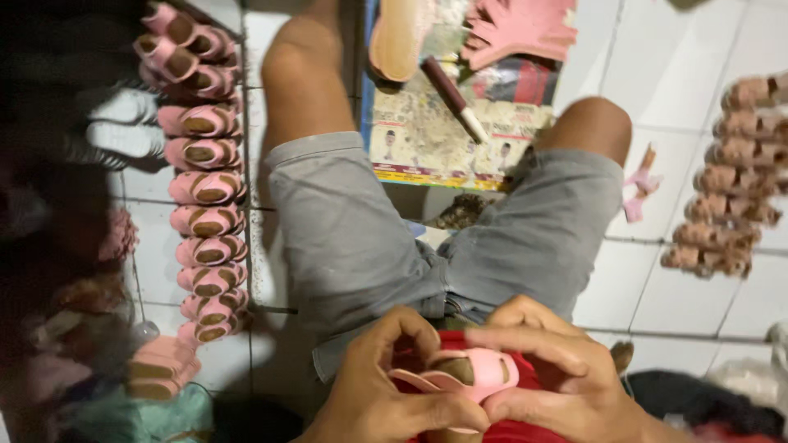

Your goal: The person assembles pink sandals by attaching pink straps to brown soles. They use a cylindrical tool to press the straps into place and then place the finished sandals on a nearby shelf.

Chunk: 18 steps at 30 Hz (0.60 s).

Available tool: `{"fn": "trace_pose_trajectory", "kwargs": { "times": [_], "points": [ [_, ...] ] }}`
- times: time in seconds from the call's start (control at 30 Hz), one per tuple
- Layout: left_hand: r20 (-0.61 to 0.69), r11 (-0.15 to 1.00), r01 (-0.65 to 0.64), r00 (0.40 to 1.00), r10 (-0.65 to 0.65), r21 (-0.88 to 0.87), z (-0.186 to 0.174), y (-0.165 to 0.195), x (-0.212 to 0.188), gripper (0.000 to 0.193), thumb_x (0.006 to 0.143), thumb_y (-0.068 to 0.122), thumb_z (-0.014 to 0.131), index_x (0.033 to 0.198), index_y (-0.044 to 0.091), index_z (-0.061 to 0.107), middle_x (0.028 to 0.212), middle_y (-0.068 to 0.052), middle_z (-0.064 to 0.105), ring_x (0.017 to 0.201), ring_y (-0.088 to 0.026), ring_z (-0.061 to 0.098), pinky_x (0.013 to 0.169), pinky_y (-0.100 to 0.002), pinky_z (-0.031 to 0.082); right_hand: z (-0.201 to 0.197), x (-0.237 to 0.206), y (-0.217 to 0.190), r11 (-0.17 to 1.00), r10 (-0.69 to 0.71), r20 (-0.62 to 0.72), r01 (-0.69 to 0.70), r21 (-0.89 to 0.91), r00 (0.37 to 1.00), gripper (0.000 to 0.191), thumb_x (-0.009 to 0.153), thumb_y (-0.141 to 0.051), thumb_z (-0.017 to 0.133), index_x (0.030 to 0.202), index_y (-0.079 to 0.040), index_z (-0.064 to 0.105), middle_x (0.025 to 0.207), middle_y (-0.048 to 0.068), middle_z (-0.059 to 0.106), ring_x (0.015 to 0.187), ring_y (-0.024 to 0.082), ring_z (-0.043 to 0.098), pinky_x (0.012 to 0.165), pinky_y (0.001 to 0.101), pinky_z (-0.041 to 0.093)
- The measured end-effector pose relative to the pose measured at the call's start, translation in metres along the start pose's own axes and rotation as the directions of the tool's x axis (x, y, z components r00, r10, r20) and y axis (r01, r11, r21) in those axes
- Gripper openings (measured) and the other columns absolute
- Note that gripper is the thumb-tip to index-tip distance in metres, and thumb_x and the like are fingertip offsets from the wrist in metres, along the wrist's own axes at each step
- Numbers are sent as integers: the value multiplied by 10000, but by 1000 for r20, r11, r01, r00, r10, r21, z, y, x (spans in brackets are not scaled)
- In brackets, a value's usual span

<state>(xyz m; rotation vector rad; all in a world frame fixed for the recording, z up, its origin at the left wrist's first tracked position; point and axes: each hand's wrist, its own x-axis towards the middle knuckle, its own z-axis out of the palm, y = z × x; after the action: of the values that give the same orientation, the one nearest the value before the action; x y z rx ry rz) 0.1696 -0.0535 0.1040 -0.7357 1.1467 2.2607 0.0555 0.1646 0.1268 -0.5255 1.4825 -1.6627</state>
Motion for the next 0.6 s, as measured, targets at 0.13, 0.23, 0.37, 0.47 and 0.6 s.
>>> {"fn": "trace_pose_trajectory", "kwargs": {
  "times": [0.13,0.23,0.37,0.47,0.6],
  "points": [
    [73,975,-221,972,221,-16,-7,4,-9,308,864,51,839,1063,21,607,988,-47,651,936,-82,623,833,-258,528,-7,-11,18,990,135,-107,-140,-36,985,530,750,-52,892,1239,87,741,1087,175,676,994,250,639,863,357,502],
    [61,944,-314,949,309,103,-12,6,-15,112,993,101,712,1029,13,653,1007,-42,672,949,-83,641,856,-248,527,-12,-15,31,989,147,-121,-145,25,982,523,773,-127,892,1224,91,742,1076,193,687,980,264,640,864,373,509],
    [128,955,-297,948,291,25,-20,-6,-8,131,1056,146,651,1035,17,661,1026,-67,675,931,-101,628,846,-263,522,-15,-16,40,995,85,-46,-83,55,995,556,770,-207,906,1216,86,749,1086,186,674,1002,284,637,888,397,513],
    [318,941,-197,905,283,-275,-26,-21,12,124,1104,122,665,1157,32,598,1184,-70,573,1106,-122,555,1032,-281,464,-18,-18,41,999,41,-31,-40,29,999,553,788,-247,898,1211,83,761,1074,172,674,1011,296,636,918,424,507],
    [682,764,336,709,181,-552,-24,-31,49,691,970,82,758,1545,104,376,1448,-84,478,1393,-201,481,1203,-363,400,-22,-20,43,1000,-12,40,12,6,999,512,806,-223,932,1165,89,743,1060,198,694,1000,336,672,936,484,528]
  ]
}}
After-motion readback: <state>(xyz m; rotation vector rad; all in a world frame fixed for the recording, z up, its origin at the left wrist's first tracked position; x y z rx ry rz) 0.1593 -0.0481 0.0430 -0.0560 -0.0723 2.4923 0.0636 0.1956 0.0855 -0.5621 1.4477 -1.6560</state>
